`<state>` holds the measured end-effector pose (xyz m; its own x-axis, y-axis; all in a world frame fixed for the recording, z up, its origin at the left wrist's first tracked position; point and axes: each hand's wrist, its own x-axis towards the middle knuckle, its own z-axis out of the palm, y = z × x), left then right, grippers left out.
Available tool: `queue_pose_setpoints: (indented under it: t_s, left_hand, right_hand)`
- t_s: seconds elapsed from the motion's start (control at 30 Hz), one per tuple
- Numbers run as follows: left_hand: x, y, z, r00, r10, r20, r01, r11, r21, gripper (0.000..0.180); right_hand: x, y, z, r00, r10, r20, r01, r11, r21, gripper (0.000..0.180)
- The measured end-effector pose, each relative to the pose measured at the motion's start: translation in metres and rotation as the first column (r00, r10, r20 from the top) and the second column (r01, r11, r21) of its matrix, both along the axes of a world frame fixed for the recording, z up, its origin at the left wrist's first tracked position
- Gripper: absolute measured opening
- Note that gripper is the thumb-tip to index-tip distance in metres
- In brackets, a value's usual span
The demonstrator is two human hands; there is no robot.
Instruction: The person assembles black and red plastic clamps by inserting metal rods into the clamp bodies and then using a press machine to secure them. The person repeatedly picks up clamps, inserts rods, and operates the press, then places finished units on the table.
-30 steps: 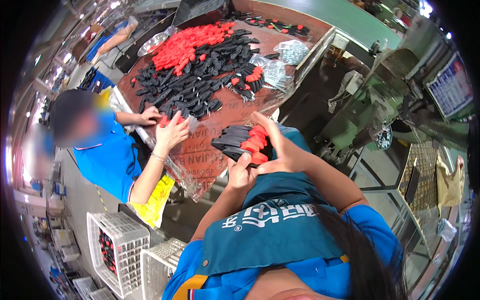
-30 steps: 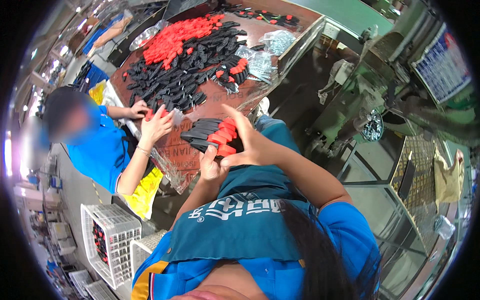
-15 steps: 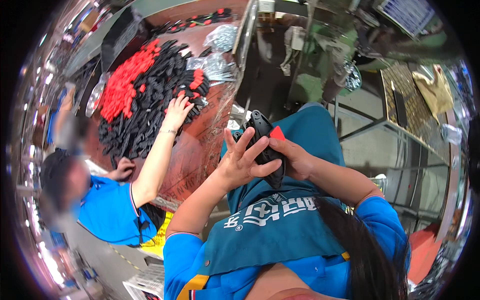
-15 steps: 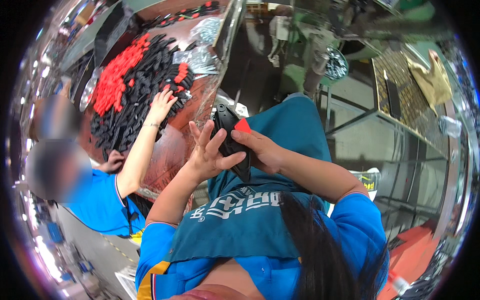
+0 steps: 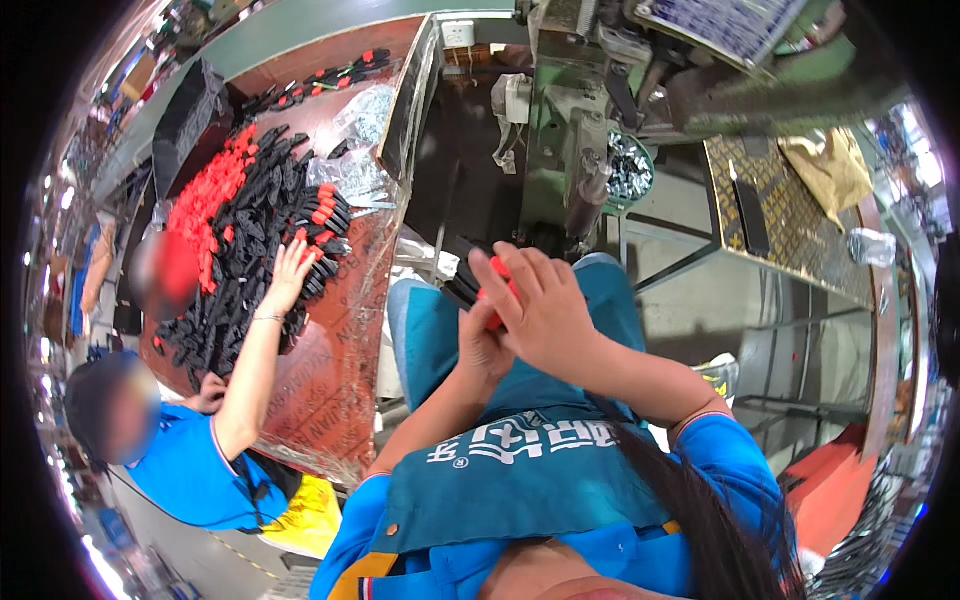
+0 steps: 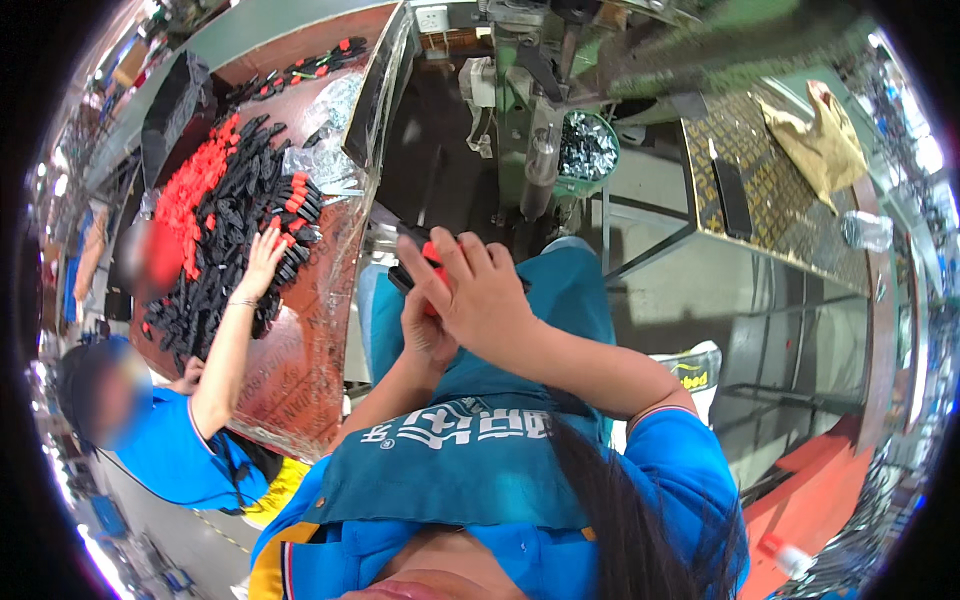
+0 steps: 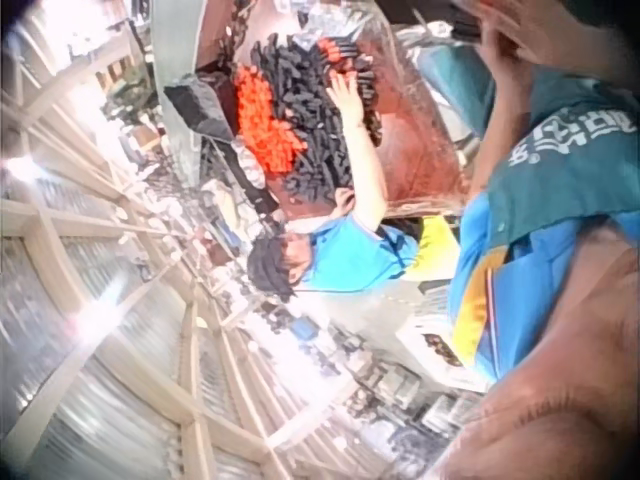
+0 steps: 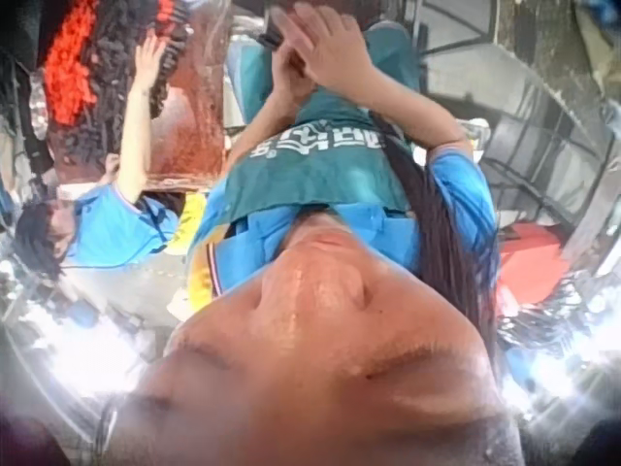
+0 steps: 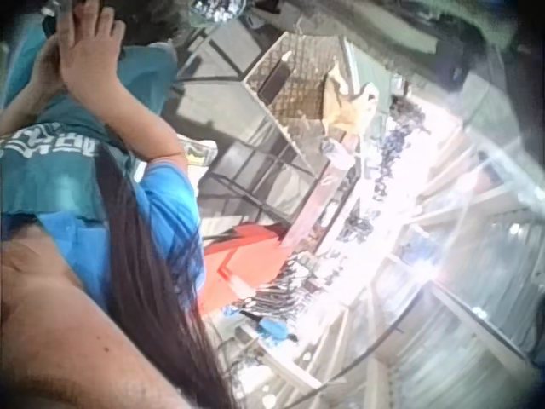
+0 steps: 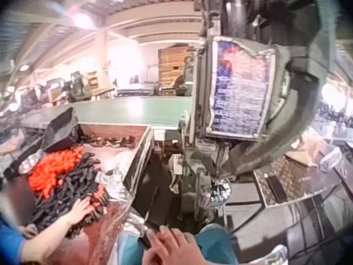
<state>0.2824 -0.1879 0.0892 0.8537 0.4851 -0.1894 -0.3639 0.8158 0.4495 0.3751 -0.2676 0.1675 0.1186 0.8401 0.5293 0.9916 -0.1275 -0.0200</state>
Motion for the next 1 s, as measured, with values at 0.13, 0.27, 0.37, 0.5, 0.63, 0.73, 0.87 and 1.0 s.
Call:
queue_pose_setpoints:
  t_s: [0.13, 0.27, 0.37, 0.5, 0.63, 0.73, 0.87, 1.0]
  left_hand:
    - [-0.003, 0.012, -0.009, 0.995, -0.09, 0.038, 0.095, 0.981, -0.171, 0.062]
    - [-0.026, 0.013, -0.037, 0.986, -0.143, 0.085, 0.158, 0.966, -0.203, 0.065]
    - [-0.05, 0.012, -0.037, 0.977, -0.213, -0.031, 0.206, 0.966, -0.158, 0.072]
    - [-0.066, 0.019, -0.034, 0.939, -0.32, -0.124, 0.308, 0.946, -0.105, 0.077]
    - [-0.07, 0.015, -0.023, 0.903, -0.395, -0.171, 0.394, 0.918, -0.043, 0.083]
    - [-0.07, 0.01, -0.028, 0.918, -0.386, -0.093, 0.38, 0.922, -0.078, 0.087]
    - [-0.06, 0.014, -0.036, 0.906, -0.423, -0.003, 0.412, 0.885, -0.216, 0.085]
    - [-0.031, 0.031, -0.053, 0.898, -0.399, 0.186, 0.434, 0.873, -0.222, 0.085]
  right_hand:
    - [0.021, -0.01, 0.01, 0.84, 0.151, -0.522, -0.185, 0.983, -0.014, 0.08]
    - [0.029, -0.012, -0.004, 0.782, 0.243, -0.574, -0.218, 0.969, 0.112, 0.041]
    - [0.01, -0.023, -0.021, 0.627, 0.229, -0.745, -0.187, 0.972, 0.141, 0.042]
    - [0.0, -0.026, -0.036, 0.618, 0.158, -0.77, -0.166, 0.984, 0.069, 0.051]
    - [-0.002, -0.032, -0.03, 0.658, 0.057, -0.751, -0.186, 0.978, -0.089, 0.052]
    - [-0.004, -0.033, -0.035, 0.606, 0.09, -0.791, -0.196, 0.98, -0.039, 0.05]
    - [0.003, -0.03, -0.034, 0.558, 0.079, -0.826, -0.108, 0.994, 0.022, 0.058]
    - [0.015, -0.015, -0.023, 0.64, 0.09, -0.763, 0.011, 0.992, 0.127, 0.073]
